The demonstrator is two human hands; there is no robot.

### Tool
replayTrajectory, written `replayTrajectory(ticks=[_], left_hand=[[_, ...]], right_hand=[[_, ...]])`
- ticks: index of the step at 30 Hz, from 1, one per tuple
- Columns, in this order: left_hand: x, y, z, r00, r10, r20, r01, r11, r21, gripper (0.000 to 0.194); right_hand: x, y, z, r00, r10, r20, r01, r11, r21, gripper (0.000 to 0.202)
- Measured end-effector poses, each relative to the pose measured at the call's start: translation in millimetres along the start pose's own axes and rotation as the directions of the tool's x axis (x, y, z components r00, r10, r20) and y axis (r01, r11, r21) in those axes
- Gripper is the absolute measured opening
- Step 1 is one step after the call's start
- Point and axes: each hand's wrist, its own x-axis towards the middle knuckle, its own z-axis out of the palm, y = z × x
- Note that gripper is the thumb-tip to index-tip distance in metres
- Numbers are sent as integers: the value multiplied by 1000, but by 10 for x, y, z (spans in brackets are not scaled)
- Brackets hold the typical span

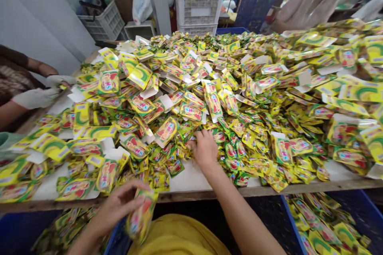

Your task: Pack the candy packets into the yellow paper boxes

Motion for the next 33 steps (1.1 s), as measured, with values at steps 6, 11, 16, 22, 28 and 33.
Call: replayTrajectory(ticks=[6,11,16,22,28,33], left_hand=[[-1114,-907,-743,827,-558,-63,553,790,264,38],[-1140,-883,-615,841,-541,-18,529,815,237,32],[-372,59,-412,977,-152,153,103,953,285,19],[639,636,-40,896,444,-8,-367,752,547,20],[1183,633,450,907,364,213,-372,453,810,34],[1021,516,308,885,451,-113,-218,618,755,34]], right_hand=[[-202,130,-33,971,225,-82,-149,836,528,28],[-699,-337,160,875,261,408,-484,452,749,42],[-1064,-798,583,881,200,428,-405,786,468,24],[-1098,-814,549,964,35,262,-69,990,120,34],[-1223,-814,511,950,-131,282,29,941,337,35],[-1017,-409,-9,921,-51,386,-209,771,601,22]])
